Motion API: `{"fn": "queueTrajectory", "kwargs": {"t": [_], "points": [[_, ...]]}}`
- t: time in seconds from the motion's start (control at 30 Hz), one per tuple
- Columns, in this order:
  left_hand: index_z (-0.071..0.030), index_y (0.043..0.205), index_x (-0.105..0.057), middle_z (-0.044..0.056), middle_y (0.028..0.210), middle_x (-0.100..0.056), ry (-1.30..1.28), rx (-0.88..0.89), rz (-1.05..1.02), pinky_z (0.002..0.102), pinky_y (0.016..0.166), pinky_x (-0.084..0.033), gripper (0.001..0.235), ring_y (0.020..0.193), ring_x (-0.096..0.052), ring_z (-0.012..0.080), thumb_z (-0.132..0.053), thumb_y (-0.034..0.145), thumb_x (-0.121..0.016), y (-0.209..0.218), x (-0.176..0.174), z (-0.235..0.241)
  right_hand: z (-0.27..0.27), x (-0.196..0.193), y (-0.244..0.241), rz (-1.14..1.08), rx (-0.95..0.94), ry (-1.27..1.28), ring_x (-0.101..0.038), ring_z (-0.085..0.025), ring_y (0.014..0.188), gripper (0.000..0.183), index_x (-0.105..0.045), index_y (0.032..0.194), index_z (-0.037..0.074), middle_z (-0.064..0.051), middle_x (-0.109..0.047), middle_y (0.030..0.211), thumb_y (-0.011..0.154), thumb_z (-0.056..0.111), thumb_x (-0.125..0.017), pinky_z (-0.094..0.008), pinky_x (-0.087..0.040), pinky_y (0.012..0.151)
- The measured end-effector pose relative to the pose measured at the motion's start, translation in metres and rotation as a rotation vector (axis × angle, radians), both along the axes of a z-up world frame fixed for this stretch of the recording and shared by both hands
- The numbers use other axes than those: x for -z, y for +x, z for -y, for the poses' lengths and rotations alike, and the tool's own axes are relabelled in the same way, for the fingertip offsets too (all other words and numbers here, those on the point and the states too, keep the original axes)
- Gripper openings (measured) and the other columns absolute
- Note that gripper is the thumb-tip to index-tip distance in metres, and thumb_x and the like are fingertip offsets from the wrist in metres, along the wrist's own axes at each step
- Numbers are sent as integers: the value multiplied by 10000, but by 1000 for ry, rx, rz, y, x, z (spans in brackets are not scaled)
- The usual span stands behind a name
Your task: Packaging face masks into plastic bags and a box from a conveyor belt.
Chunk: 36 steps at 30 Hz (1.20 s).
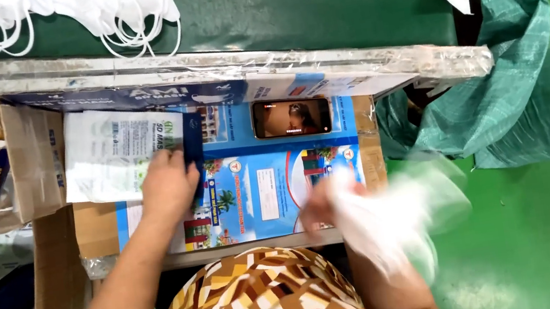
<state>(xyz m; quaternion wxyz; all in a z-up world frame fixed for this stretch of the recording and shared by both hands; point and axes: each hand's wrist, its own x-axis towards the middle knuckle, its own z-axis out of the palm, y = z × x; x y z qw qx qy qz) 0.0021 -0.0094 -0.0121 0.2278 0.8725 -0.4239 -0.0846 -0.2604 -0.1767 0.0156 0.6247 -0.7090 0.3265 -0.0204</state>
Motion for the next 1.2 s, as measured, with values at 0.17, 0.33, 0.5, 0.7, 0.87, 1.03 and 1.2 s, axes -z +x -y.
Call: {"fn": "queueTrajectory", "kwargs": {"t": [0.17, 0.33, 0.5, 0.7, 0.87, 1.03, 1.2], "points": [[28, 1171, -654, 195, 1063, -624, 69, 16, 48, 478, 808, -548, 368, 1001, -635, 387, -178, 867, -633, -7, 13, 17, -14, -23, 21, -1, 182, -168, -711, -226, 910, 233, -728, 1205, 119, -119, -774, 1068, 972, 117, -714, -383, -579, 822], [7, 1043, -634, 202, 1081, -610, 142, -12, 70, 475, 784, -576, 238, 990, -656, 392, -178, 895, -610, -18, 27, 21, -34, -13, 26, 227, -100, -515, -653, -346, 1220, 687, -627, 1387, 99, -166, -665, 1348, 736, -114, -563, -409, -520, 1039], [44, 1205, -599, 267, 1113, -615, 121, -41, 100, 497, 676, -571, 426, 862, -663, 423, -185, 846, -616, -6, 19, 35, -41, -19, 41, 242, -228, -745, -638, -381, 1137, 631, -601, 1366, 106, -146, -688, 1202, 763, -7, -753, -456, -475, 982], [-27, 1002, -635, 186, 988, -675, -202, -183, -71, 496, 812, -545, 277, 936, -659, 396, -300, 1001, -677, 13, 30, 10, -45, 25, 30, 257, -52, 2, -682, -225, 973, 273, -730, 1116, 67, -76, -722, 1023, 882, 90, -869, -380, -551, 871], [-73, 976, -695, 110, 906, -692, -599, -128, -963, 380, 728, -549, 152, 822, -681, 240, -163, 854, -682, -36, -28, -17, -44, -10, 67, 245, 142, 315, -682, -88, 967, 389, -701, 1148, 152, 37, -751, 1057, 786, 192, -839, -285, -554, 861], [-58, 859, -658, 93, 787, -627, -622, 81, -206, 335, 636, -509, 133, 689, -617, 217, -124, 910, -761, -38, -35, -18, -26, 23, 75, 180, 220, -489, -729, -133, 855, 163, -762, 1015, 81, -44, -755, 943, 881, 153, -820, -313, -591, 775], [-18, 926, -647, 102, 882, -663, -436, 168, -644, 316, 671, -543, 146, 752, -660, 207, -106, 868, -746, -47, -27, -14, -38, 11, 58, 20, -102, 140, -641, -132, 806, 219, -714, 1153, 74, -43, -705, 900, 950, 156, -699, -326, -541, 713]]}}
